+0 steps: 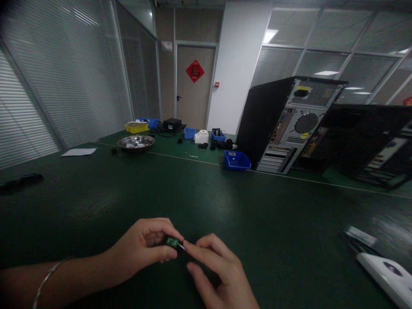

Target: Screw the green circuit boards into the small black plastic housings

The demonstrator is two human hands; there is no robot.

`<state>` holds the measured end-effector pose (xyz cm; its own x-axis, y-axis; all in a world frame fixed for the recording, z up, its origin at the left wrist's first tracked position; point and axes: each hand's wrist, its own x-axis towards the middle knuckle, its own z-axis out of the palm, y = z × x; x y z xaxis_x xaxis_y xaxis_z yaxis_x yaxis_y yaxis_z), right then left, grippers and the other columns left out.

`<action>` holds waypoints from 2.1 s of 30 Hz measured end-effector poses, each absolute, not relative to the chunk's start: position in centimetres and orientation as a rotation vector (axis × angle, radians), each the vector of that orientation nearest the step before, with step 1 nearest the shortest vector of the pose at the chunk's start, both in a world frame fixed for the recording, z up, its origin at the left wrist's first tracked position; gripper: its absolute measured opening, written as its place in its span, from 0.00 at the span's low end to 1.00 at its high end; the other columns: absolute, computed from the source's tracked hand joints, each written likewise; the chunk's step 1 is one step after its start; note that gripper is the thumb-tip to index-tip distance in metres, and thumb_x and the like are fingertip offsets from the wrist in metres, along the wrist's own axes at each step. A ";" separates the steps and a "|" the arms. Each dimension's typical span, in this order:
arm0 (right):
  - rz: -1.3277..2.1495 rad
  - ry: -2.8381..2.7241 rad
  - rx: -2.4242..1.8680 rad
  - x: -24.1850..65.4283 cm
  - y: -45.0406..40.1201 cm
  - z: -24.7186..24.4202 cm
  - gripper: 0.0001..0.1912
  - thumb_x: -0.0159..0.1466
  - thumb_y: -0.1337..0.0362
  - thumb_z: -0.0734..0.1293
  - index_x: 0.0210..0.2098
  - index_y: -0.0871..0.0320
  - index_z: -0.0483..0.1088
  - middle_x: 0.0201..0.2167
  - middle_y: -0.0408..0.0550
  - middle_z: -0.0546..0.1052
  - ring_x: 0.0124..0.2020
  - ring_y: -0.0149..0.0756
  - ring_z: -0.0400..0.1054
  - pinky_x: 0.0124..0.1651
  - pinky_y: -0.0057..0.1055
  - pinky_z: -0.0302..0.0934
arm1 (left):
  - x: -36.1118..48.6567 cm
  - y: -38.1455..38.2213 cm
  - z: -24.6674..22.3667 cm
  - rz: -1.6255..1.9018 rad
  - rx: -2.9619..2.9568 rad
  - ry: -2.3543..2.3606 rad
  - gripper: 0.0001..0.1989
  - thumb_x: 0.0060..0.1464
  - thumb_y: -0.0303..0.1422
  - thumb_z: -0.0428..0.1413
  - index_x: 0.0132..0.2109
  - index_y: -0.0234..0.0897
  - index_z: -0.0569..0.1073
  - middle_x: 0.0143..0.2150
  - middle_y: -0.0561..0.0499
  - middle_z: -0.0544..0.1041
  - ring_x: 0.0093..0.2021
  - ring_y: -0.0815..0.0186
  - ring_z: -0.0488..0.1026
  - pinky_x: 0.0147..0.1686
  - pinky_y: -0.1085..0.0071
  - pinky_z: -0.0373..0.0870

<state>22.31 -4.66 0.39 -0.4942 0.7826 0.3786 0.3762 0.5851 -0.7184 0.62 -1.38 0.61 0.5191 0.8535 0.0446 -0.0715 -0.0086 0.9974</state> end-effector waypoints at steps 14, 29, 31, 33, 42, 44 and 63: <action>0.781 -2.021 -0.816 22.0 -4.9 1.2 0.24 0.63 0.76 0.62 0.52 0.45 0.69 0.39 0.46 0.74 0.39 0.34 0.72 0.41 0.28 0.69 | 0.8 -1.3 0.4 0.880 1.308 0.625 0.19 0.47 0.21 0.63 0.47 0.35 0.70 0.44 0.50 0.71 0.38 0.70 0.71 0.40 0.70 0.67; 0.854 -2.102 -0.820 22.0 -4.9 0.9 0.25 0.64 0.75 0.62 0.57 0.48 0.67 0.39 0.49 0.73 0.39 0.36 0.71 0.42 0.32 0.68 | 0.3 -1.7 0.7 0.811 1.502 0.541 0.27 0.50 0.25 0.62 0.58 0.40 0.69 0.56 0.44 0.63 0.53 0.59 0.67 0.54 0.61 0.64; 0.849 -2.120 -0.796 22.0 -4.9 0.7 0.25 0.63 0.75 0.63 0.57 0.49 0.67 0.39 0.50 0.73 0.39 0.36 0.71 0.41 0.31 0.69 | 0.2 -1.7 0.6 0.798 1.577 0.583 0.26 0.50 0.25 0.62 0.57 0.42 0.70 0.54 0.46 0.64 0.53 0.59 0.67 0.53 0.62 0.64; 0.819 -2.116 -0.772 21.9 -4.9 0.6 0.26 0.62 0.77 0.63 0.57 0.49 0.67 0.40 0.50 0.73 0.40 0.36 0.71 0.42 0.31 0.69 | 0.2 -1.7 0.6 0.786 1.624 0.614 0.24 0.53 0.26 0.60 0.57 0.43 0.70 0.53 0.46 0.65 0.52 0.60 0.68 0.53 0.62 0.65; 0.685 -2.054 -0.875 22.2 -4.9 1.1 0.23 0.64 0.76 0.62 0.54 0.48 0.68 0.41 0.49 0.74 0.40 0.35 0.72 0.41 0.28 0.69 | 0.4 -1.5 0.8 0.838 1.536 0.695 0.10 0.56 0.24 0.57 0.46 0.36 0.74 0.46 0.47 0.77 0.49 0.62 0.73 0.51 0.64 0.67; 0.665 -2.079 -0.921 22.3 -4.8 1.0 0.22 0.64 0.75 0.62 0.54 0.49 0.69 0.40 0.49 0.74 0.39 0.35 0.72 0.40 0.28 0.69 | 0.3 -1.3 0.8 0.861 1.613 0.723 0.10 0.55 0.25 0.58 0.45 0.36 0.76 0.45 0.47 0.77 0.47 0.62 0.74 0.49 0.65 0.68; 0.583 -2.146 -0.929 22.3 -4.9 0.8 0.21 0.64 0.74 0.61 0.53 0.52 0.71 0.37 0.49 0.73 0.36 0.34 0.72 0.37 0.27 0.70 | 0.3 -1.5 1.2 0.870 1.682 0.836 0.10 0.50 0.29 0.64 0.42 0.36 0.79 0.40 0.48 0.82 0.42 0.61 0.79 0.43 0.67 0.73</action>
